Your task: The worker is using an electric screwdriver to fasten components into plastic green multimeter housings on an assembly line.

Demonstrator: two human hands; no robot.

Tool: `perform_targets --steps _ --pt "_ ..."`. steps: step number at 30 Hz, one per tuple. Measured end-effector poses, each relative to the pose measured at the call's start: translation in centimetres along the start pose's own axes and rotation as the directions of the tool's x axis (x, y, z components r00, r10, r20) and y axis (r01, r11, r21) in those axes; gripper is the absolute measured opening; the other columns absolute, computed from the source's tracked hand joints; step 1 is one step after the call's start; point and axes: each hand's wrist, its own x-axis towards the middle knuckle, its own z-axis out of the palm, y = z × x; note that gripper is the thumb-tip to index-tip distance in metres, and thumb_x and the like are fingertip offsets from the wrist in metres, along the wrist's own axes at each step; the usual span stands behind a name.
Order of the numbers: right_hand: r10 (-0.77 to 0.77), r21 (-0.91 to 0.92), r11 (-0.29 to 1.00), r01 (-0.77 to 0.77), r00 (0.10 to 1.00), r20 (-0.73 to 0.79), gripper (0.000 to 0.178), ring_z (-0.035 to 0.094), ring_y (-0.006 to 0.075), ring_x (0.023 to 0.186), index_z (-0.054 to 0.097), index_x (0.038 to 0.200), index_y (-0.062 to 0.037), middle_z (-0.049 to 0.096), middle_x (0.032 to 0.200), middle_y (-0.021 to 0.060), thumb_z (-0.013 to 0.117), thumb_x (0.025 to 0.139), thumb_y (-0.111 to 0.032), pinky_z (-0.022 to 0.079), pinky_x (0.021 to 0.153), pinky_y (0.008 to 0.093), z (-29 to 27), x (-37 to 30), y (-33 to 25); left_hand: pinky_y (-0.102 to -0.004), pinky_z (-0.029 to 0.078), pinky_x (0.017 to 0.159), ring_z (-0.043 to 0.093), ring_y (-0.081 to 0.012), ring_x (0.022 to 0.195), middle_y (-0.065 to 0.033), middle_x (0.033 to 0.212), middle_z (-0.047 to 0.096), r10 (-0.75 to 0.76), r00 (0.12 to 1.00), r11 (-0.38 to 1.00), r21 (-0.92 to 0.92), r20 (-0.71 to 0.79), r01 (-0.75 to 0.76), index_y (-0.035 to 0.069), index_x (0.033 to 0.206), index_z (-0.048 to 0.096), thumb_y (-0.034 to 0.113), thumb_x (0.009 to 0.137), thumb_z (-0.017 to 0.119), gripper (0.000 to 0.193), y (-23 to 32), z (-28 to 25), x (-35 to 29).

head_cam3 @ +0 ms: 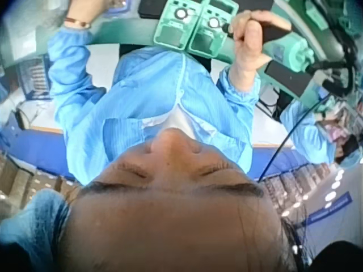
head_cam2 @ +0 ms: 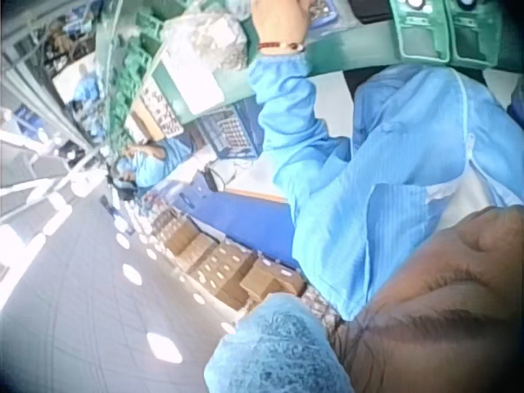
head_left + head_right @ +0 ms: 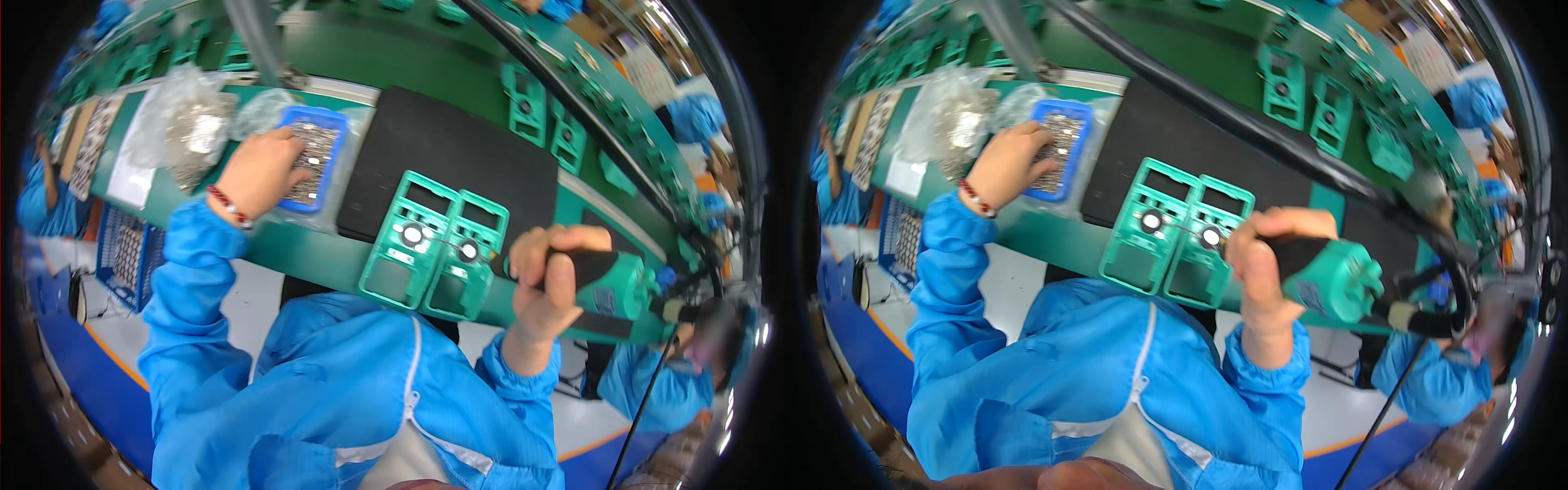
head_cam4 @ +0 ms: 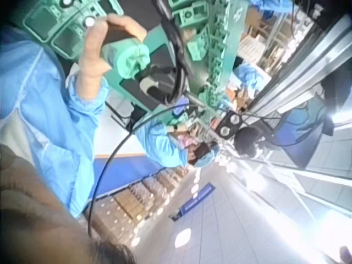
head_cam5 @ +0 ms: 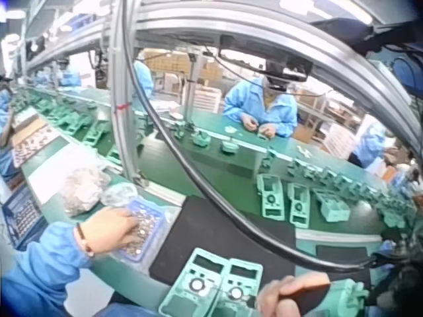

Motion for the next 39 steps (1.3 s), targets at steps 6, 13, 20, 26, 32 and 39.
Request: perform_targets --steps 6,13,20,26,32,39 --pt "0.012 0.026 1.000 -0.013 1.000 0.025 0.029 0.057 0.0126 0.061 0.049 0.107 0.0009 0.060 0.075 0.0092 0.069 0.087 -0.003 0.048 0.057 0.0262 -2.0 -0.8 1.1 -0.0409 0.044 0.083 0.062 -0.0280 0.094 -0.0080 0.094 0.067 0.070 0.997 0.997 0.027 0.021 -0.070 0.007 0.094 0.071 0.019 0.080 0.074 0.018 1.4 1.4 1.5" --pt "0.099 -0.107 0.989 -0.102 0.994 -0.038 0.024 0.058 0.0106 0.072 0.058 0.102 0.0010 0.061 0.088 0.0071 0.073 0.082 -0.001 0.048 0.065 0.0243 -3.6 -2.1 2.8 -0.0412 0.048 0.075 0.063 -0.0313 0.086 -0.0091 0.091 0.066 0.062 0.953 0.993 -0.078 -0.297 -0.089 0.005 0.092 0.072 0.013 0.088 0.065 0.011 2.6 2.3 0.2" --pt "0.122 -0.096 0.987 -0.125 0.992 -0.041 0.023 0.058 0.0100 0.070 0.059 0.100 0.0014 0.061 0.089 0.0074 0.073 0.083 -0.003 0.048 0.063 0.0236 -4.4 -2.5 3.2 -0.0368 0.047 0.066 0.062 -0.0270 0.073 -0.0076 0.085 0.065 -0.070 0.907 0.981 -0.192 -0.415 -0.012 0.003 0.088 0.069 0.007 0.082 0.072 0.008 5.0 1.2 -1.6" --pt "0.101 -0.168 0.980 -0.105 0.994 -0.031 0.021 0.058 0.0103 0.069 0.061 0.098 0.0016 0.061 0.090 0.0072 0.073 0.082 -0.001 0.047 0.063 0.0232 -4.7 -2.5 3.9 -0.0379 0.046 0.066 0.062 -0.0268 0.076 -0.0063 0.086 0.064 0.054 0.844 0.931 -0.278 -0.533 -0.235 0.006 0.085 0.069 0.009 0.079 0.075 0.009 9.6 1.1 -2.4" --pt "0.029 -0.234 0.972 -0.004 0.994 0.104 0.024 0.043 0.0105 0.048 0.046 0.102 -0.0014 0.049 0.063 0.0058 0.064 0.093 -0.014 0.037 0.046 0.0262 -3.8 -1.9 3.9 -0.0372 0.049 0.076 0.065 -0.0259 0.089 -0.0112 0.105 0.069 0.447 0.775 0.684 -0.388 -0.447 -0.618 0.004 0.094 0.066 0.009 0.078 0.073 0.019 15.6 3.3 -3.4" --pt "0.025 -0.185 0.983 -0.010 0.996 0.082 0.024 0.041 0.0102 0.047 0.046 0.100 -0.0012 0.049 0.062 0.0060 0.065 0.092 -0.013 0.035 0.044 0.0262 -4.1 -2.1 4.4 -0.0396 0.045 0.100 0.059 -0.0306 0.117 -0.0219 0.127 0.060 0.465 0.812 0.756 -0.319 -0.353 -0.571 -0.001 0.096 0.060 0.011 0.080 0.057 0.020 19.6 5.4 -2.4"
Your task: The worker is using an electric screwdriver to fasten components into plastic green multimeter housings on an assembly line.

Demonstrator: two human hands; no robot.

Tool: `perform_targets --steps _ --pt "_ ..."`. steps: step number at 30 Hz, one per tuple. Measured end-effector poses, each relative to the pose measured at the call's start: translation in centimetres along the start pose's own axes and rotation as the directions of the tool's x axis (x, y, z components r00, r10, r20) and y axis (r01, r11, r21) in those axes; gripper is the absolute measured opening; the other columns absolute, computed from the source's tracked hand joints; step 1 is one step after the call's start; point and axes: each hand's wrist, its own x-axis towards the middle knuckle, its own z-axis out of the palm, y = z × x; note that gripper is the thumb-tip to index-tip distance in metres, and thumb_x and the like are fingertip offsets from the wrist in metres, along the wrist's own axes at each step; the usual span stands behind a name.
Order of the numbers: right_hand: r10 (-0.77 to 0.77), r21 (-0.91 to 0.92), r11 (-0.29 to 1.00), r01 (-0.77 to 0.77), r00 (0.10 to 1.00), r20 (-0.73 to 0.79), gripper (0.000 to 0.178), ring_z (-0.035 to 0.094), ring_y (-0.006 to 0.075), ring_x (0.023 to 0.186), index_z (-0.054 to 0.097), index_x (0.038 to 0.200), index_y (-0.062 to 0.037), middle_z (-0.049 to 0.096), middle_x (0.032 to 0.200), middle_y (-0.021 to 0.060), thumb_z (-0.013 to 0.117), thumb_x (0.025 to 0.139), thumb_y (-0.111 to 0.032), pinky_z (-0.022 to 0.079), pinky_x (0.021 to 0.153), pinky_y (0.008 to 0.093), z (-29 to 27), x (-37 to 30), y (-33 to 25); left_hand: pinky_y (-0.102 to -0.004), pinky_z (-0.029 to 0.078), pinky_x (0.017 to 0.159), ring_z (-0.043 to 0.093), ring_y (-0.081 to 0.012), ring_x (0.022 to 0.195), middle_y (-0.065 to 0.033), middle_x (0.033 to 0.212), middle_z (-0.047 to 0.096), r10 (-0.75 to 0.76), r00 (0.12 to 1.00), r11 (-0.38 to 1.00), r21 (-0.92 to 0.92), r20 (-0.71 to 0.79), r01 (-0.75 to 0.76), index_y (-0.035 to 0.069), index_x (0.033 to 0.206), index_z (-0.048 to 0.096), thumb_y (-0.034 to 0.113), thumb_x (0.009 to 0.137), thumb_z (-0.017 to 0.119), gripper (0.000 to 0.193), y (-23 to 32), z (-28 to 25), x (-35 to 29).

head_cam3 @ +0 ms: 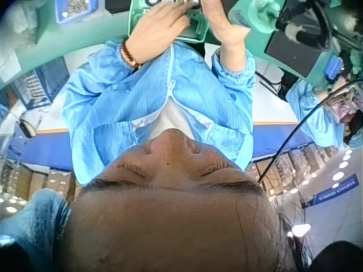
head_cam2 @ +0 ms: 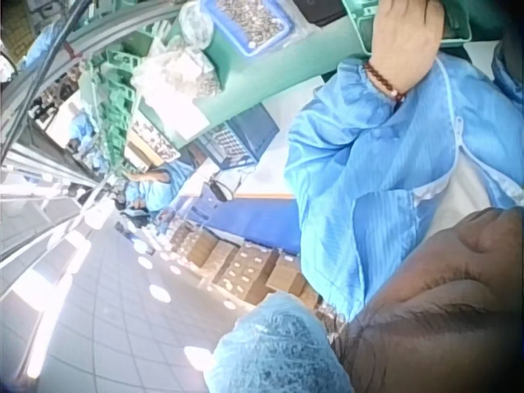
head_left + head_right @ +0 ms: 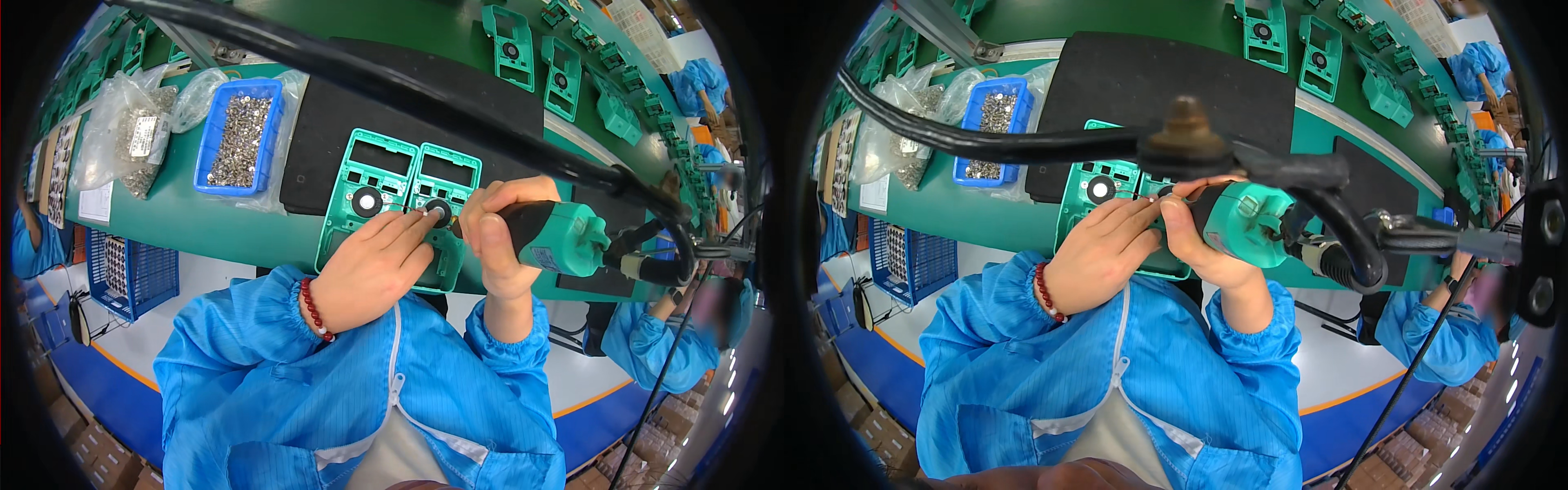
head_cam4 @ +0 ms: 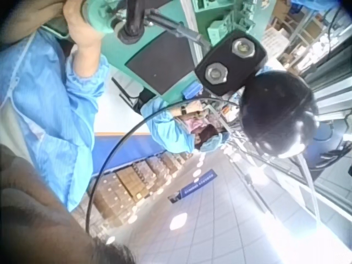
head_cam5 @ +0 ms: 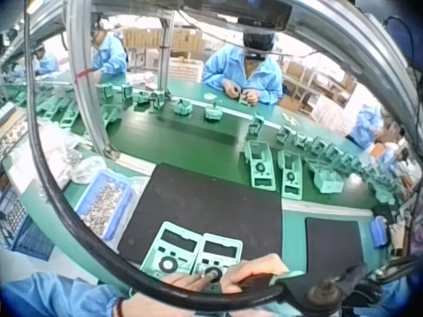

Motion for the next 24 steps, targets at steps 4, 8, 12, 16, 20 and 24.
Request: perform_targets --steps 4,8,12,16,20,24 --pt "0.113 0.105 0.988 -0.110 0.993 -0.027 0.024 0.057 0.0094 0.068 0.058 0.096 0.0004 0.061 0.085 0.0053 0.073 0.077 0.004 0.046 0.059 0.0225 -0.6 0.3 0.5 -0.0394 0.042 0.102 0.057 -0.0298 0.120 -0.0220 0.129 0.060 -0.012 1.000 0.999 0.047 0.028 0.010 0.000 0.096 0.059 0.011 0.083 0.055 0.018 0.2 0.3 0.0" --pt "0.113 0.113 0.988 -0.110 0.993 -0.018 0.024 0.056 0.0090 0.069 0.058 0.095 0.0002 0.059 0.085 0.0051 0.073 0.077 0.004 0.045 0.060 0.0220 -0.4 0.1 0.7 -0.0399 0.041 0.102 0.057 -0.0293 0.121 -0.0210 0.129 0.060 -0.013 1.000 0.998 0.060 0.013 0.012 0.000 0.098 0.059 0.011 0.083 0.055 0.019 0.3 0.6 -0.1" --pt "0.078 0.089 0.993 -0.072 0.995 -0.068 0.023 0.057 0.0088 0.069 0.058 0.096 0.0005 0.060 0.086 0.0057 0.072 0.078 0.005 0.047 0.060 0.0226 -0.1 -0.3 0.8 -0.0403 0.042 0.101 0.057 -0.0293 0.121 -0.0209 0.130 0.059 -0.023 1.000 0.998 0.058 -0.018 0.024 0.000 0.099 0.060 0.011 0.083 0.055 0.020 0.4 0.8 -0.3" --pt "0.052 0.085 0.995 -0.044 0.994 -0.098 0.026 0.058 0.0096 0.070 0.055 0.102 0.0017 0.062 0.086 0.0087 0.071 0.081 0.004 0.048 0.062 0.0232 0.2 -0.6 -0.7 -0.0411 0.042 0.101 0.057 -0.0287 0.121 -0.0194 0.130 0.059 -0.043 0.999 0.996 0.074 -0.026 0.045 -0.001 0.100 0.061 0.010 0.082 0.056 0.021 0.8 0.8 -0.3" --pt "-0.133 0.176 0.975 0.132 0.991 -0.006 0.032 0.040 0.0107 0.048 0.045 0.105 -0.0049 0.049 0.063 0.0040 0.064 0.095 -0.029 0.034 0.045 0.0263 0.9 0.6 -3.4 -0.0417 0.042 0.102 0.057 -0.0268 0.121 -0.0155 0.127 0.061 -0.055 0.995 0.998 0.035 -0.079 0.058 0.001 0.099 0.063 0.009 0.081 0.058 0.020 0.6 1.0 -0.4" --pt "-0.002 0.172 0.985 0.000 1.000 0.008 0.036 0.040 0.0100 0.046 0.044 0.102 -0.0063 0.049 0.059 0.0020 0.065 0.093 -0.034 0.034 0.043 0.0257 2.0 0.3 -6.0 -0.0364 0.044 0.089 0.059 -0.0203 0.103 -0.0045 0.096 0.062 -0.086 0.969 0.996 -0.055 -0.230 0.076 0.007 0.091 0.065 0.018 0.076 0.073 0.020 0.3 1.3 -0.7"
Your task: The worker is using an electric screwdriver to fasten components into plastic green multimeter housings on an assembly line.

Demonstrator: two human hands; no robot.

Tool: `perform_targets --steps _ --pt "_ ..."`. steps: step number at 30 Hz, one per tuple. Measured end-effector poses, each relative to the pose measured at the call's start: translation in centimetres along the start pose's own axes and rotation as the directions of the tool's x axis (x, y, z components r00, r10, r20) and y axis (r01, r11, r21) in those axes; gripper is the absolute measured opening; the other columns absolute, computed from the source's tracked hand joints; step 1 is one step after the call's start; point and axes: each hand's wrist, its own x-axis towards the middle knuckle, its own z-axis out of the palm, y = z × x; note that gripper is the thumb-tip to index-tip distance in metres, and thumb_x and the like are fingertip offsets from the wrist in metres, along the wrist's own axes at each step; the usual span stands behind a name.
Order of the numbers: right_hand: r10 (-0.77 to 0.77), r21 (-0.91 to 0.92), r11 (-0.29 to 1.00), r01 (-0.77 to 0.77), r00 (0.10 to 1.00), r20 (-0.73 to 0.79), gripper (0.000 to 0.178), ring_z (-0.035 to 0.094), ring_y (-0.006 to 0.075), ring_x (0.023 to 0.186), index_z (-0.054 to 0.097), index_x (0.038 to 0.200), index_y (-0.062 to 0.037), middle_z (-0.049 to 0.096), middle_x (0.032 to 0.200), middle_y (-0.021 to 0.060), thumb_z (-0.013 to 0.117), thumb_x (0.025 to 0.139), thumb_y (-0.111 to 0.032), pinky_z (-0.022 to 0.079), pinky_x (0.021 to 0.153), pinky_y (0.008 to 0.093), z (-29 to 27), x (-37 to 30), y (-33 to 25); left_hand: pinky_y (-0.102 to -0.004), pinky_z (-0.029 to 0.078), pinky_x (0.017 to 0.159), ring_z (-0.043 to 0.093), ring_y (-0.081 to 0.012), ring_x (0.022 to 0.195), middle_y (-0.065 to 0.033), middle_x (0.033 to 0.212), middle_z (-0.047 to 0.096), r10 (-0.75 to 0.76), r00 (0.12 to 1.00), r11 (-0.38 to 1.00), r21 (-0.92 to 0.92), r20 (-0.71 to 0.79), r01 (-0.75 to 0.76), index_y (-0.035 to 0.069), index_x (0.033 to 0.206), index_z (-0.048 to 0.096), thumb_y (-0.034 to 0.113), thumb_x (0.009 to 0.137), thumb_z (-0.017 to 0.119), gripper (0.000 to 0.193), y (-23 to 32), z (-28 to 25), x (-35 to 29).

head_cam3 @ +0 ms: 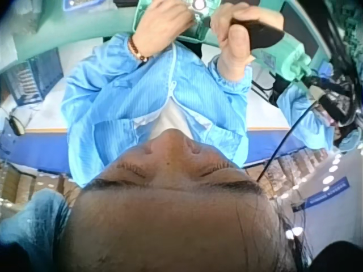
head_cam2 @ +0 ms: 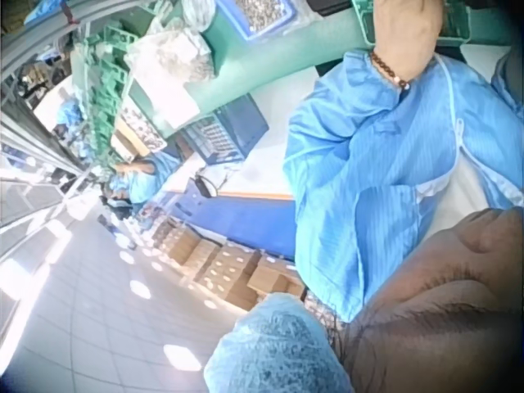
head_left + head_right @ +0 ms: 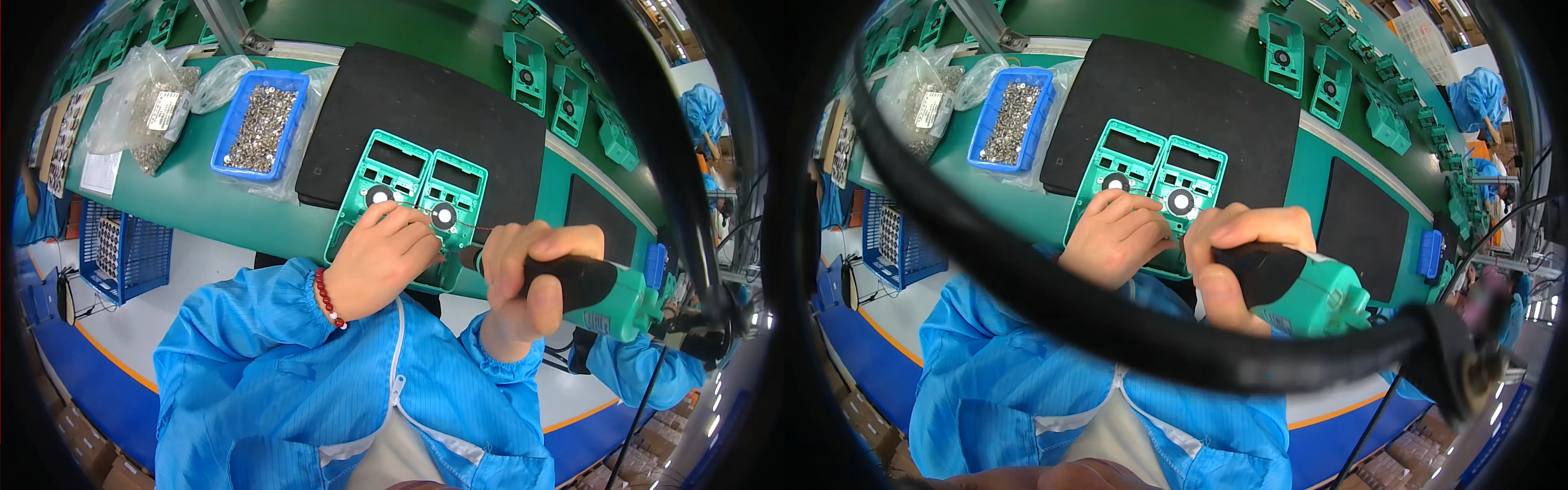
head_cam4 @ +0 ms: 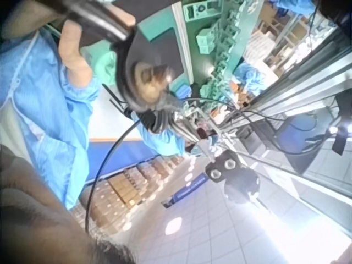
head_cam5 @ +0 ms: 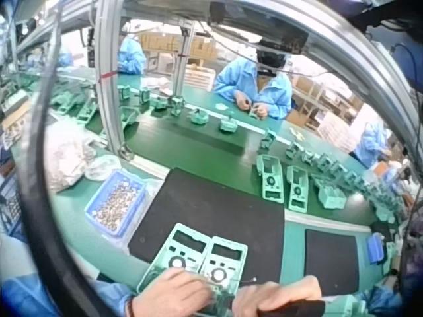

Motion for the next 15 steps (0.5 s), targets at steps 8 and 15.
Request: perform_targets --steps 8,15 --pt "0.008 0.231 0.972 -0.044 0.988 0.156 0.037 0.051 0.0135 0.058 0.044 0.108 -0.0045 0.056 0.070 0.0075 0.073 0.087 -0.011 0.044 0.057 0.0310 -0.7 -0.8 0.1 -0.0351 0.041 0.085 0.059 -0.0183 0.101 0.0006 0.089 0.063 -0.040 0.997 0.996 -0.079 -0.069 0.035 0.011 0.087 0.066 0.020 0.071 0.080 0.023 0.4 -0.7 0.2" --pt "-0.014 0.077 0.997 0.008 0.997 0.081 0.035 0.044 0.0105 0.046 0.043 0.101 -0.0051 0.052 0.060 0.0034 0.067 0.093 -0.030 0.037 0.043 0.0254 0.6 -0.6 -0.3 -0.0330 0.039 0.080 0.059 -0.0157 0.098 0.0033 0.088 0.064 -0.065 0.995 0.989 -0.139 -0.073 0.054 0.012 0.088 0.067 0.019 0.072 0.080 0.022 0.7 -0.7 0.3"
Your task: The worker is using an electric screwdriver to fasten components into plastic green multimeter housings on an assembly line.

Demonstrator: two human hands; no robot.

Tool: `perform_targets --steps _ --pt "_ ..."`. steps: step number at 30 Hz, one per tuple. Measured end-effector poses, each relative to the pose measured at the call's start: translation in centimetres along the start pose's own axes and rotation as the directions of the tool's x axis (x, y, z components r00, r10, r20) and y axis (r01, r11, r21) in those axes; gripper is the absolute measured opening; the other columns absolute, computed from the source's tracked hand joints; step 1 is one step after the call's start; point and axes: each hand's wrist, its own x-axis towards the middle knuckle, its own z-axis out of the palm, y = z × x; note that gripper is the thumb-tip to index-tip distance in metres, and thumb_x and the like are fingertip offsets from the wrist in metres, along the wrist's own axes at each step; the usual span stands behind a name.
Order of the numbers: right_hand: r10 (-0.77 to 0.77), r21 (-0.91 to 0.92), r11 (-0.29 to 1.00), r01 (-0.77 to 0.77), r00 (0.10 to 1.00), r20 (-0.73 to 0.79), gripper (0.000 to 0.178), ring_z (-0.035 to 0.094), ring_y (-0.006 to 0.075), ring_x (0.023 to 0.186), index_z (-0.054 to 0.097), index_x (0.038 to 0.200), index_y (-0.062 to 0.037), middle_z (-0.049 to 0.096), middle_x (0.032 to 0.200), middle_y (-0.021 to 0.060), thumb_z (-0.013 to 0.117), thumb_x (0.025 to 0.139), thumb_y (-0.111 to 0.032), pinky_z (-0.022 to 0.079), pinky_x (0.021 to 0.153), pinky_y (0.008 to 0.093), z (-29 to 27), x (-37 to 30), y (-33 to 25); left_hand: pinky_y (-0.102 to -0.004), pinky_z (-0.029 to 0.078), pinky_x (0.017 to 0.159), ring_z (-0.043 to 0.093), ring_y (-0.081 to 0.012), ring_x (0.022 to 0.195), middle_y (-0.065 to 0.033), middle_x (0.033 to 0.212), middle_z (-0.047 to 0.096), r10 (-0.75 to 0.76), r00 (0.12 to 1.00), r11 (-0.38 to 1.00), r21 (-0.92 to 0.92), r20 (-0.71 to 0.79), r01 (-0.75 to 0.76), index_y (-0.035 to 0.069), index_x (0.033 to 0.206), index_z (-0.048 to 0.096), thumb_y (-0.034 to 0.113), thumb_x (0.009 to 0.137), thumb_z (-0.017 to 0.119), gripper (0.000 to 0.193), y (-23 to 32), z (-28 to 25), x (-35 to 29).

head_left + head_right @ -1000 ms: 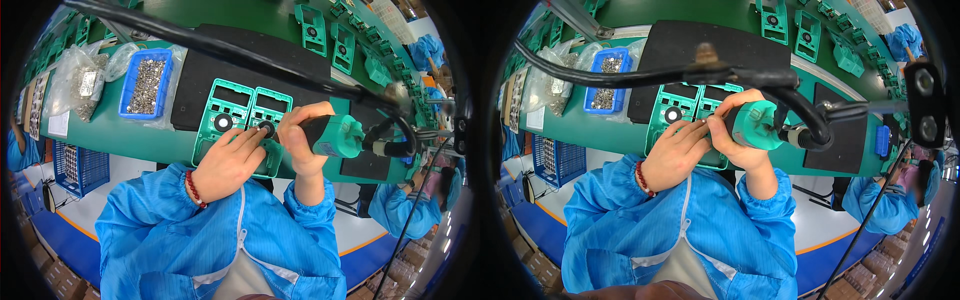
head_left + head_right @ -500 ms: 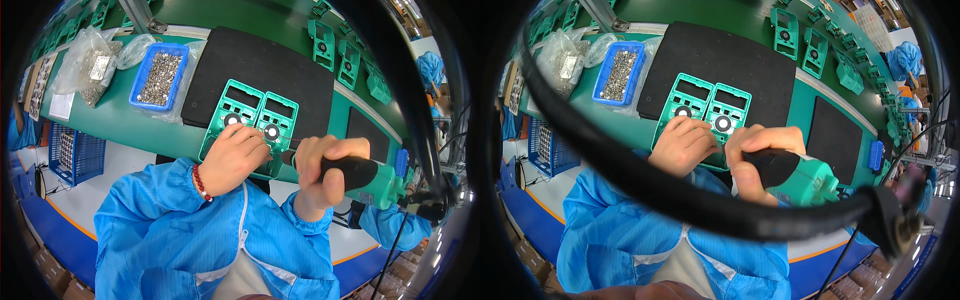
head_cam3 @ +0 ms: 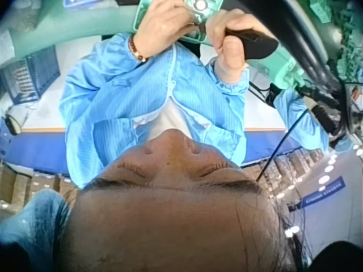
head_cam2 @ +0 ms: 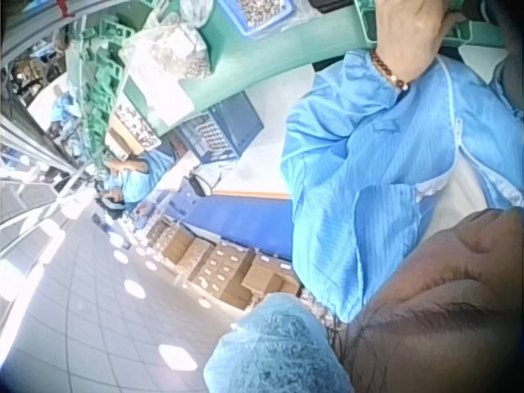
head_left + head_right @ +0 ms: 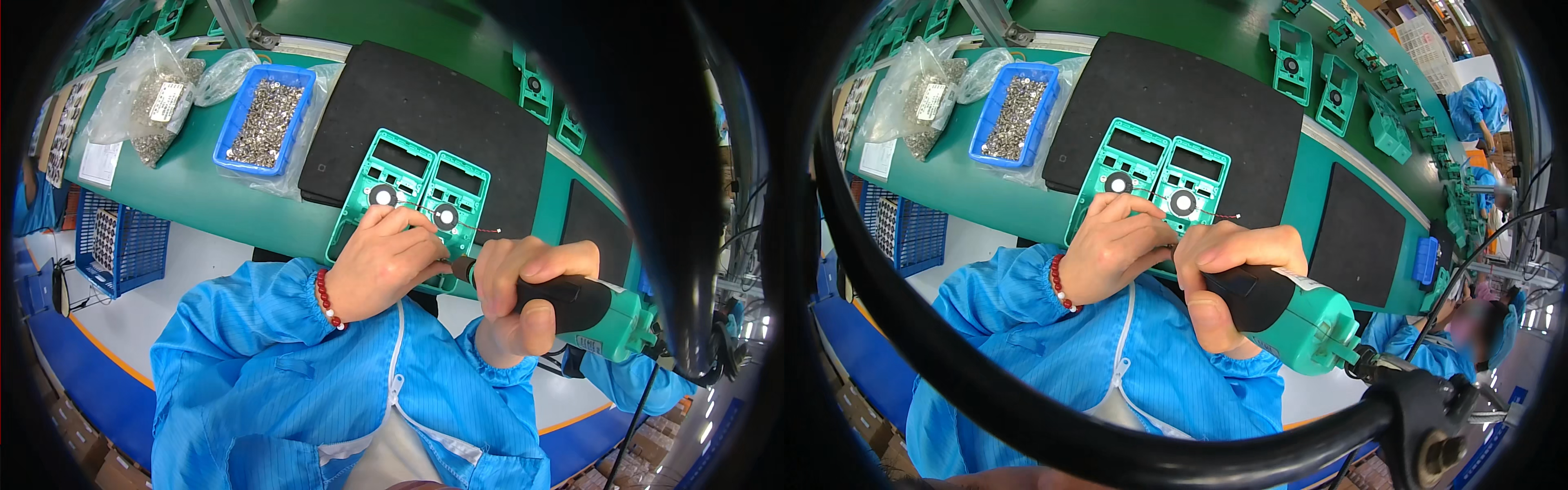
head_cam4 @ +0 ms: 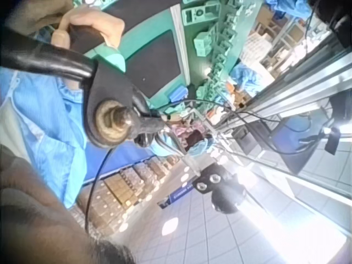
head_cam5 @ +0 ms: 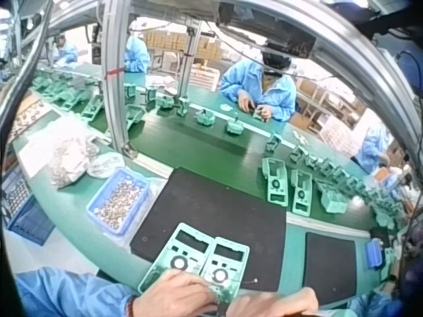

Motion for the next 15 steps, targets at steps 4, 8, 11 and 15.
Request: perform_targets --steps 4,8,11,15 --pt "-0.002 -0.003 1.000 0.002 1.000 0.006 0.036 0.044 0.0107 0.046 0.043 0.102 -0.0048 0.052 0.060 0.0034 0.067 0.093 -0.030 0.037 0.043 0.0253 0.0 0.1 -0.1 -0.0328 0.039 0.080 0.060 -0.0156 0.097 0.0035 0.088 0.064 -0.002 1.000 1.000 -0.013 0.012 0.003 0.011 0.089 0.067 0.018 0.073 0.080 0.021 0.1 0.1 0.0" --pt "-0.034 0.138 0.990 0.013 0.988 0.151 0.037 0.054 0.0138 0.060 0.046 0.110 -0.0028 0.057 0.072 0.0080 0.072 0.084 -0.003 0.044 0.057 0.0311 -1.8 -0.1 0.4 -0.0323 0.039 0.079 0.060 -0.0156 0.096 0.0029 0.089 0.064 0.022 1.000 1.000 -0.014 0.004 -0.022 0.010 0.089 0.067 0.018 0.075 0.078 0.020 0.1 0.2 -0.1" --pt "-0.044 0.130 0.991 0.015 0.973 0.229 0.040 0.056 0.0139 0.061 0.046 0.112 -0.0021 0.058 0.073 0.0088 0.072 0.082 -0.001 0.045 0.058 0.0311 -2.3 0.0 0.6 -0.0326 0.039 0.078 0.059 -0.0157 0.095 0.0019 0.090 0.064 0.057 0.998 0.998 0.026 0.000 -0.057 0.008 0.089 0.067 0.018 0.075 0.077 0.020 -0.1 0.2 0.1" --pt "-0.018 0.164 0.986 -0.017 0.978 0.209 0.040 0.056 0.0140 0.060 0.047 0.112 -0.0017 0.058 0.074 0.0092 0.073 0.081 0.000 0.045 0.057 0.0313 -2.4 -0.6 1.0 -0.0322 0.040 0.080 0.063 -0.0164 0.097 0.0029 0.091 0.066 0.066 0.998 0.996 0.061 0.017 -0.067 0.009 0.092 0.067 0.013 0.071 0.079 0.024 -0.3 -0.2 -0.1"
